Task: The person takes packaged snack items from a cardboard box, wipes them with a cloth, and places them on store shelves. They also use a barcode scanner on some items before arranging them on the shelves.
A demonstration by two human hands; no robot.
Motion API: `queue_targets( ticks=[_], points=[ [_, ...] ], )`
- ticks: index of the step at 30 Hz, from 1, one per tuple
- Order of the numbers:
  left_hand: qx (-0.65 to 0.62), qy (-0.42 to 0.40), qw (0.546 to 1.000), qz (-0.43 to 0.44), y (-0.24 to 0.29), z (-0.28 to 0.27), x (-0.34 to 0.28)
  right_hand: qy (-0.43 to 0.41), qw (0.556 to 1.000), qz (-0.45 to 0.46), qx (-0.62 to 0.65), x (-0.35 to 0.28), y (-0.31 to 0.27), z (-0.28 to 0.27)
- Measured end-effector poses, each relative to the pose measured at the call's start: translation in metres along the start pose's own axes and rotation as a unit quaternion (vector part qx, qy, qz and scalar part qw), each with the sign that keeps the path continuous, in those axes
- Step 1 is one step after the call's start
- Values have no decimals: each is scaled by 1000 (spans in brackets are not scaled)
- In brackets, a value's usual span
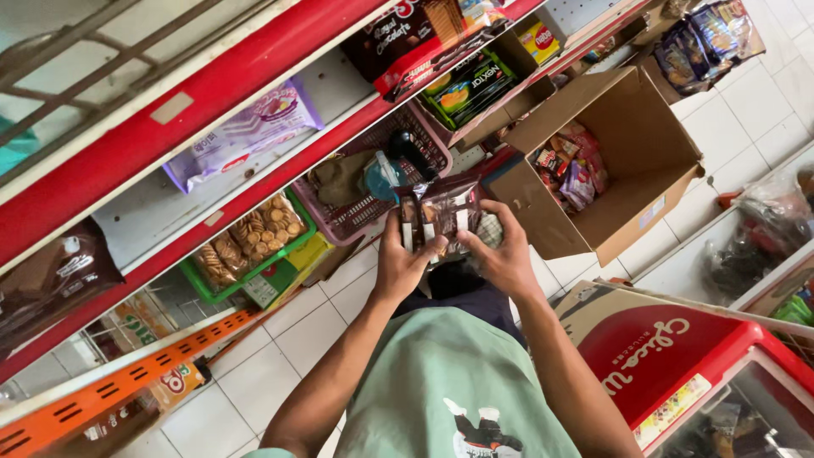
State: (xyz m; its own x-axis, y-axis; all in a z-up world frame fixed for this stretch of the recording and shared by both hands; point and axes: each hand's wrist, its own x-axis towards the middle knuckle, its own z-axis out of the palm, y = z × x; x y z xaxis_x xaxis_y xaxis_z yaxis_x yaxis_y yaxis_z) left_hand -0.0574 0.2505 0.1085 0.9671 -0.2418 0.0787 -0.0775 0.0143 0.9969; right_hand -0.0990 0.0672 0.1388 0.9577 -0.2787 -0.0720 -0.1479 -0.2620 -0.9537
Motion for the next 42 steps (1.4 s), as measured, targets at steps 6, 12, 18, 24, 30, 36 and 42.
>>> queue_targets(
  ticks=[6,12,18,24,30,36,42],
  points=[
    [-251,78,956,-128,-15,3,8,136,972,135,134,3,-2,-43],
    [-338,-165,908,-184,-24,35,8,9,999,40,-13,-8,5,-45],
    [-212,-51,965,-145,-28,40,16,137,990,-28,-17,-8,-3,-65],
    [-165,-66,977,-120,-17,56,23,86,992,-40,-83,-14,-20,-36],
    [-219,-80,968,-92,-10,51,21,49,928,-297,-219,-16,-5,-8],
    [-342,-21,929,-138,-18,34,16,126,988,-62,57,-9,5,-46],
    [-322,22,934,-152,-21,47,18,26,987,-80,137,-31,5,-20]
  ],
)
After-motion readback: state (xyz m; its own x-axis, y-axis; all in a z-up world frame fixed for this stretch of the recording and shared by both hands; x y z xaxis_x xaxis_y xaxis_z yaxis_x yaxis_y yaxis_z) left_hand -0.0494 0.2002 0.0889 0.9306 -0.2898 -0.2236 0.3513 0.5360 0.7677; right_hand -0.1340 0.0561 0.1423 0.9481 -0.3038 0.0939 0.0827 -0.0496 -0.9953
